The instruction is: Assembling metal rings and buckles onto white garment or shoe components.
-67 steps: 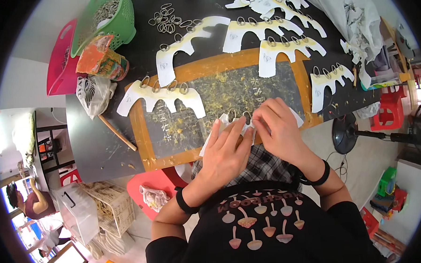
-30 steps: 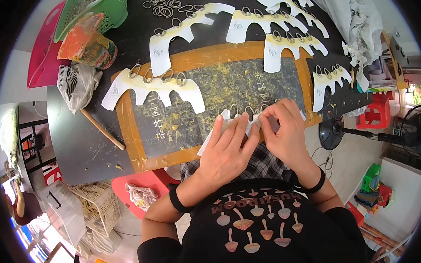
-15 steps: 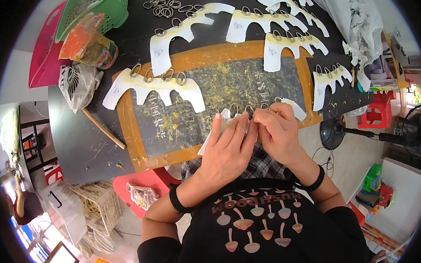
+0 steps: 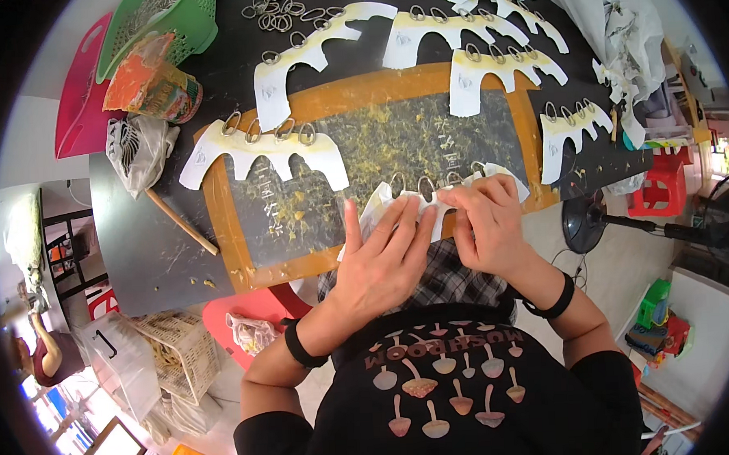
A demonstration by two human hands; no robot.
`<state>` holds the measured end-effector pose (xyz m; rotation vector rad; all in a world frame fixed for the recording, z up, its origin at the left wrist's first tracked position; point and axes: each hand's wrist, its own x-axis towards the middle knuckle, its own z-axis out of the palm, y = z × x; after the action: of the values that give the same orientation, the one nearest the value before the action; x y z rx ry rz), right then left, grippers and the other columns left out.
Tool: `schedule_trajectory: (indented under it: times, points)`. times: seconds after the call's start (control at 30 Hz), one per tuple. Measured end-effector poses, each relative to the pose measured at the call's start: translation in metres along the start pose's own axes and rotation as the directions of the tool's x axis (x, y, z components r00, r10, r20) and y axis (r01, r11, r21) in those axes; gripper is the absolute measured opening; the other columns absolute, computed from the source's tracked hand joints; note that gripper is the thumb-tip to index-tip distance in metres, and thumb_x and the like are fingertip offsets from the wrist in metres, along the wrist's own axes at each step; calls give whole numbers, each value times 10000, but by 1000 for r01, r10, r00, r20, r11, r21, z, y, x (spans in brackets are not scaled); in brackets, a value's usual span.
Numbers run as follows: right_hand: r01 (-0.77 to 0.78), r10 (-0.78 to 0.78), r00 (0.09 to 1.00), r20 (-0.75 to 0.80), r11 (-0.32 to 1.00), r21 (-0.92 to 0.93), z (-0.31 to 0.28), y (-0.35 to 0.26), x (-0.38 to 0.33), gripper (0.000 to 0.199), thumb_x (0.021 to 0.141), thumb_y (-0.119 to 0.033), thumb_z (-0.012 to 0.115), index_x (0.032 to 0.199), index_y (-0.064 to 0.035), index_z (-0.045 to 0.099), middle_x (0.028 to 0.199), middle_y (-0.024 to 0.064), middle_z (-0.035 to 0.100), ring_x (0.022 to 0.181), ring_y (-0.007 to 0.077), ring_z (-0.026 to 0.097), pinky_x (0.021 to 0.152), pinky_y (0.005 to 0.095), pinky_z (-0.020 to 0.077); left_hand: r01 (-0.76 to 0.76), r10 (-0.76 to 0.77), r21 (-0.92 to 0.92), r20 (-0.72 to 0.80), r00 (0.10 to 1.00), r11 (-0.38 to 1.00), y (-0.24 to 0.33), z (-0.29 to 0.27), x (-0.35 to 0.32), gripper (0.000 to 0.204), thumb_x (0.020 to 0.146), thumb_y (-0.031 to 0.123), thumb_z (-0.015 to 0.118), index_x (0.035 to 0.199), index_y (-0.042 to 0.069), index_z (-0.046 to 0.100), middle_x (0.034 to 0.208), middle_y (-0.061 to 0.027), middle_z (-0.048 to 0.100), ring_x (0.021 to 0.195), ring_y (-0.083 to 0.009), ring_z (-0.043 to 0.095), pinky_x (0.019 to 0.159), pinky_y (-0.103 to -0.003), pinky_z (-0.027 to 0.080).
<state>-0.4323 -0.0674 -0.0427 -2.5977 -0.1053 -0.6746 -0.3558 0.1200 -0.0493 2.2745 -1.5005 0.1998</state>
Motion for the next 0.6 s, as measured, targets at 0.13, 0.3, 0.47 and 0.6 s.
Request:
schedule_trajectory:
  times: [0.13, 0.3, 0.47, 0.6]
  points:
    - [-65, 62, 997, 42, 996, 67, -6, -2, 9, 395, 686, 39, 595, 1069, -47, 636, 900, 23, 663, 761, 235, 579, 767, 383, 420, -11, 10, 27, 5, 1000, 1000, 2, -5, 5, 432, 805, 165, 633, 1226, 72, 636, 1272, -80, 587, 1179, -212, 573, 1118, -684, 82]
    - [-436, 425, 896, 127, 788, 434, -30, 0, 18, 335, 793, -16, 660, 1125, -8, 619, 970, 69, 641, 860, 297, 582, 855, 398, 448, 58, -60, -133, -10, 998, 989, 3, -6, 2, 426, 821, 86, 612, 1239, 27, 555, 1201, -132, 593, 1168, -268, 562, 1133, -637, 158]
    - [-112, 102, 990, 95, 988, 110, -17, 0, 29, 269, 752, -85, 733, 999, -90, 626, 1062, 40, 594, 1037, 265, 516, 864, 396, 402, 116, -148, -323, -75, 986, 939, -6, -11, 13, 468, 807, 77, 676, 1244, 14, 520, 1251, -178, 526, 1149, -347, 529, 1066, -534, 319]
    - [-114, 88, 975, 204, 986, 122, -22, 3, 25, 270, 731, -117, 756, 935, -102, 579, 1042, 33, 583, 1055, 261, 506, 882, 421, 333, 170, -194, -271, -65, 979, 947, -13, -29, 45, 444, 786, 135, 750, 1174, 40, 555, 1294, -198, 472, 1172, -389, 498, 996, -525, 347]
